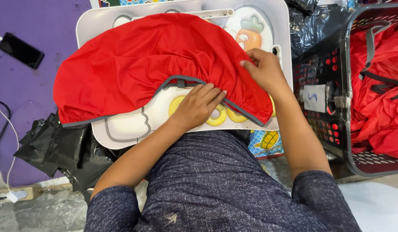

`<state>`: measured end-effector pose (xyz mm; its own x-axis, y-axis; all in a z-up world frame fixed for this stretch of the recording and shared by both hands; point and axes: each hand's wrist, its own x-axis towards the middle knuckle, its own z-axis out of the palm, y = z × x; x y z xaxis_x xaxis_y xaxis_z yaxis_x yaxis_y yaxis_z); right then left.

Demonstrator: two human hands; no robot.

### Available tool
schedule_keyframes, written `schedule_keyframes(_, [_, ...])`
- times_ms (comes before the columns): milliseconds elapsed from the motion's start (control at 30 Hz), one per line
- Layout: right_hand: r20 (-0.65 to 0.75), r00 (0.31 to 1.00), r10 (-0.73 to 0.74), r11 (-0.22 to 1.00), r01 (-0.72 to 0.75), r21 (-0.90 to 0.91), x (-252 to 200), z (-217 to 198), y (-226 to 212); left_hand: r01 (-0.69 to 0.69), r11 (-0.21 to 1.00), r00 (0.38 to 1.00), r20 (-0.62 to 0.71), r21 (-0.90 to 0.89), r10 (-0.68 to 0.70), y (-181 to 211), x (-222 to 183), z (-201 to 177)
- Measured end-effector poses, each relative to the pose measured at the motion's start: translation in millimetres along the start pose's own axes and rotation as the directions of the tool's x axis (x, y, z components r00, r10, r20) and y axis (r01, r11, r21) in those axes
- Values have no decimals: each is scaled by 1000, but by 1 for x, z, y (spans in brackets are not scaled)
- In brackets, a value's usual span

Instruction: Trimming loose threads from red fabric covers using scissors and inspecting the elastic bands.

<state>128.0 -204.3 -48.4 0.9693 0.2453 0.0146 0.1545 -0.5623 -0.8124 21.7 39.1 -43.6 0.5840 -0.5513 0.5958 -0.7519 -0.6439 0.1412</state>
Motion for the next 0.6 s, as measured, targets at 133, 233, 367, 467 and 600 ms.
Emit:
schedule_keyframes(133, [-23,989,143,965,-135,226,7,-15,-25,126,980,987,82,157,-140,14,6,-30])
schedule_keyframes(233, [31,991,130,972,-134,194,3,-22,-28,120,992,988,93,50,-124,14,10,-35])
schedule_keyframes(367, [-31,993,114,991,-112,67,0,-26,-16,108,993,986,137,-49,-101,11,3,-28])
schedule_keyframes(467, [-146,985,90,994,-80,77,-3,-33,-1,151,989,974,169,7,-150,15,-7,-15])
schedule_keyframes(600, [34,975,221,921,-197,-335,-24,-47,-33,174,985,969,176,13,-174,18,-22,-3])
